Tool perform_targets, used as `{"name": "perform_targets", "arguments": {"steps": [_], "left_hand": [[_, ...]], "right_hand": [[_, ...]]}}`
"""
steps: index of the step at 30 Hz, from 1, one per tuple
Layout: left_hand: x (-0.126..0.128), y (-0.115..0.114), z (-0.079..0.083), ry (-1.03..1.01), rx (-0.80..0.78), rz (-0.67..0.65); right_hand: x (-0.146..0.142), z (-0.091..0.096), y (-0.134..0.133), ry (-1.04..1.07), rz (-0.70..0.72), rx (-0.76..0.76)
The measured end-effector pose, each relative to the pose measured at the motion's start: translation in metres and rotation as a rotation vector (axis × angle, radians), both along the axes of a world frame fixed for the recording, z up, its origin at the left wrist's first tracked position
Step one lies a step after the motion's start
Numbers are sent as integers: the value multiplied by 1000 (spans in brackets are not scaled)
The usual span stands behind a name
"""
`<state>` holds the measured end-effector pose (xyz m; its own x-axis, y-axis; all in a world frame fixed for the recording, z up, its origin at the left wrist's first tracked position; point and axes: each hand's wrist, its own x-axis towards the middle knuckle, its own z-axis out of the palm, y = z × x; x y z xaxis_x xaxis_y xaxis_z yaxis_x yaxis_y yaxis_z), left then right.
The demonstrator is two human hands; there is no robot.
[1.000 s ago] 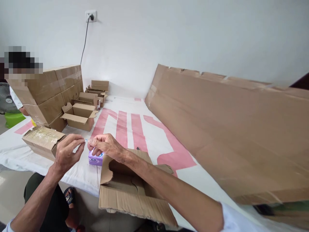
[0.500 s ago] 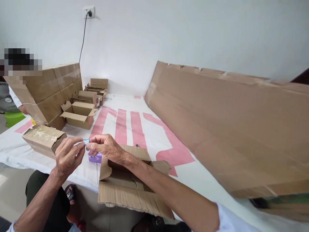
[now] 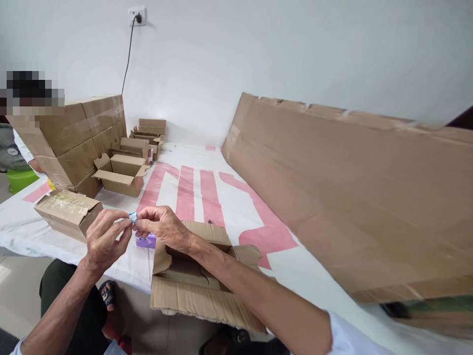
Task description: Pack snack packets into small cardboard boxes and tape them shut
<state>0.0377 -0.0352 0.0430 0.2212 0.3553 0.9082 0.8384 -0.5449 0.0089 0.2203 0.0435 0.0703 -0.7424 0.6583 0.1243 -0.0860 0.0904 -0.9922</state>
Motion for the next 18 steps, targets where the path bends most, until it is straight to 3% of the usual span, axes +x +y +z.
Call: {"name": "perform_targets", "arguments": {"steps": [5, 9, 14, 18], "left_hand": [[1, -3, 10, -335, -330, -168], [0, -4, 15, -667, -591, -244], [-1, -2, 11, -839, -705, -195], [-3, -2, 11, -851, -733, -189]], "right_hand": [[-1, -3, 0, -40, -34, 98], [-4, -4, -2, -102, -104, 331], [-8, -6, 1, -152, -160, 666], [-12, -8, 2, -207, -180, 797]]}}
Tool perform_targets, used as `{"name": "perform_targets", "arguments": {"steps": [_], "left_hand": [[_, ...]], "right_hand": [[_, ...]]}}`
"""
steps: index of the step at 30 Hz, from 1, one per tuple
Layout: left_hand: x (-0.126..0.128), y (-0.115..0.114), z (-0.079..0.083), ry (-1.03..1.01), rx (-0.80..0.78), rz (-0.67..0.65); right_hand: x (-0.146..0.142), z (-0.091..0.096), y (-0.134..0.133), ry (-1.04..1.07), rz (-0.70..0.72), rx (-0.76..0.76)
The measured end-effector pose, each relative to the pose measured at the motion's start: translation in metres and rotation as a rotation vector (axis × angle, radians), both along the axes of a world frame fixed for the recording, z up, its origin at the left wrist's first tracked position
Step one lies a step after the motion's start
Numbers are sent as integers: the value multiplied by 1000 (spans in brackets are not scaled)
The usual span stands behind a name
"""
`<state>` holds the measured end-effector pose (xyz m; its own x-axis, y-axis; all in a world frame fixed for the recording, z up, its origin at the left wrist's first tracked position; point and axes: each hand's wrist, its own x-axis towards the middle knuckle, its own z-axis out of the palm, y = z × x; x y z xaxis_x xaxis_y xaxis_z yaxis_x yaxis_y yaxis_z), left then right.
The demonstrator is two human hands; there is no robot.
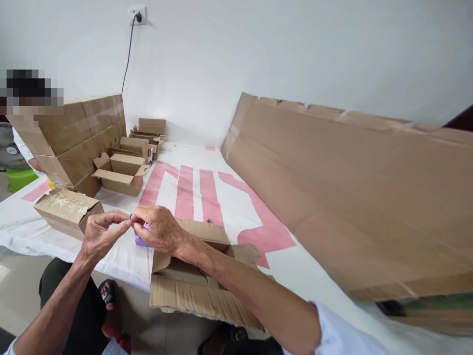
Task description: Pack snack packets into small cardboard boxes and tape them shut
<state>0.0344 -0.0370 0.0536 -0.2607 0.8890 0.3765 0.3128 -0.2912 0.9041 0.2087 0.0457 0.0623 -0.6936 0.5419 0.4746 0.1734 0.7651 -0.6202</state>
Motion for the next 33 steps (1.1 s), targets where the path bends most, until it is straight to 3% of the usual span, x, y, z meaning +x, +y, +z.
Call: {"name": "perform_targets", "arguments": {"steps": [15, 26, 33], "left_hand": [[-2, 0, 2, 72, 15, -36], [-2, 2, 1, 94, -10, -17], [-7, 4, -2, -23, -47, -70]], "right_hand": [[-2, 2, -3, 27, -53, 24], [-1, 3, -4, 13, -43, -82], [-1, 9, -8, 54, 4, -284]]}}
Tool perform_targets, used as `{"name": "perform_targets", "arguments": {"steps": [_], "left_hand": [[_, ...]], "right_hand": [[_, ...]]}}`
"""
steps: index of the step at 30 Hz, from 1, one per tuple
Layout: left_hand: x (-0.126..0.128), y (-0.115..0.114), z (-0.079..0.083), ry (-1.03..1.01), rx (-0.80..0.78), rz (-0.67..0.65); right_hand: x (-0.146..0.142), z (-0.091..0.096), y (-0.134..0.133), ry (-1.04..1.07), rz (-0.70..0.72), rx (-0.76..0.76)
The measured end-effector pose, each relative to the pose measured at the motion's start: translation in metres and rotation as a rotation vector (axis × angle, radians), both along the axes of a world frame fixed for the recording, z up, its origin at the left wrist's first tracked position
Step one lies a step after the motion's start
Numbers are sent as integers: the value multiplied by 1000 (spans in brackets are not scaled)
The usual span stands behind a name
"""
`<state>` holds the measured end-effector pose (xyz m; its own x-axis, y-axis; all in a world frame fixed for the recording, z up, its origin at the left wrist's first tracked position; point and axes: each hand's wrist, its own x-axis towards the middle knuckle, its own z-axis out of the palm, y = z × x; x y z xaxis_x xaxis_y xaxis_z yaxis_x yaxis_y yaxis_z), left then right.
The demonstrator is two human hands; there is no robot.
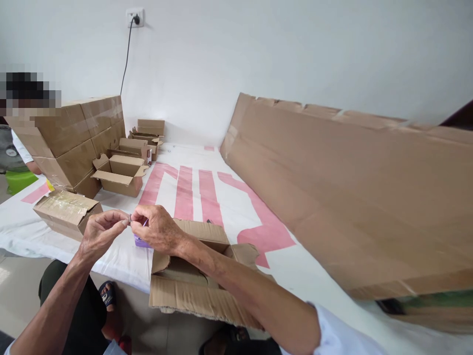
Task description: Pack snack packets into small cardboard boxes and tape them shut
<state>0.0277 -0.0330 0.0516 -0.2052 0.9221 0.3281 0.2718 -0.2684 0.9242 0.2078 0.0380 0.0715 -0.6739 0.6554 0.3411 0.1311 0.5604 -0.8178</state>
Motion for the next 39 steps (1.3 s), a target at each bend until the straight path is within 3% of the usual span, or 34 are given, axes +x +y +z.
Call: {"name": "perform_targets", "arguments": {"steps": [9, 21, 27, 31, 39], "left_hand": [[-1, 0, -1, 25, -11, 9], [1, 3, 0, -52, -64, -25], [2, 2, 7, -176, -72, -142], [2, 1, 10, -249, -99, -192], [-2, 1, 9, -246, -96, -168]], "right_hand": [[0, 2, 1, -51, 10, 38], [1, 6, -3, -11, 73, -217], [4, 11, -4, 0, 99, -300], [3, 13, -5, 3, 114, -308], [1, 13, -3, -1, 74, -267]]}}
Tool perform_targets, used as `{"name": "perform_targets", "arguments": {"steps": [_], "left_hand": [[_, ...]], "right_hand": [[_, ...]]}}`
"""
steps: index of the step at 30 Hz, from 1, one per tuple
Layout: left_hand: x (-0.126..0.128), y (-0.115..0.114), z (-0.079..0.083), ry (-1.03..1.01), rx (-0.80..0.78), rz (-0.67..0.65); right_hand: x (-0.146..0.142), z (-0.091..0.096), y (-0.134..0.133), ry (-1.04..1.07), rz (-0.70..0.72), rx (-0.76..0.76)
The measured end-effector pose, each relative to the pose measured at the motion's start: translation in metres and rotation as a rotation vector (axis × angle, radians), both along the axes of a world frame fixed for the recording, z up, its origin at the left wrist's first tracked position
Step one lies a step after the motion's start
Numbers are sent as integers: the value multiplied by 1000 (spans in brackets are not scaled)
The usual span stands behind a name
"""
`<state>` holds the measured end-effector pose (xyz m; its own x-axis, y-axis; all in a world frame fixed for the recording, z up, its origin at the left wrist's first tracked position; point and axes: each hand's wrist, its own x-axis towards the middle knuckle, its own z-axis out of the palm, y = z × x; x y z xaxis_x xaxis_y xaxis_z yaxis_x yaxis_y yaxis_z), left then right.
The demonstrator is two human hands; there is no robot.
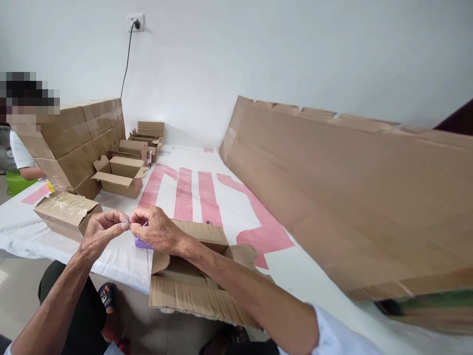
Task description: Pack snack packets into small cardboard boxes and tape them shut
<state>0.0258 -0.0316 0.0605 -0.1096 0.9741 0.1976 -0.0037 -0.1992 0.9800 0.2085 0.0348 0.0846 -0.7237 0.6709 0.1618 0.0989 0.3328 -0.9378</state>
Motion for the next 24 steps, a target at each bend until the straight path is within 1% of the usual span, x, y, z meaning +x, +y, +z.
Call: {"name": "perform_targets", "arguments": {"steps": [4, 9, 13, 20, 24], "left_hand": [[-3, 0, 2, 4, 5, 11], [-10, 1, -1, -46, 2, -51], [-15, 3, -3, -107, 14, -59], [-20, -1, 2, -176, 9, -18], [-26, -2, 2, -210, 19, -5]], "right_hand": [[0, 2, 0, 4, 7, -8], [-1, 8, -1, 2, 24, -53], [-3, 10, 0, 25, 17, -82], [-15, 3, 7, 55, 3, -136], [-20, 2, 9, 71, 9, -152]]}}
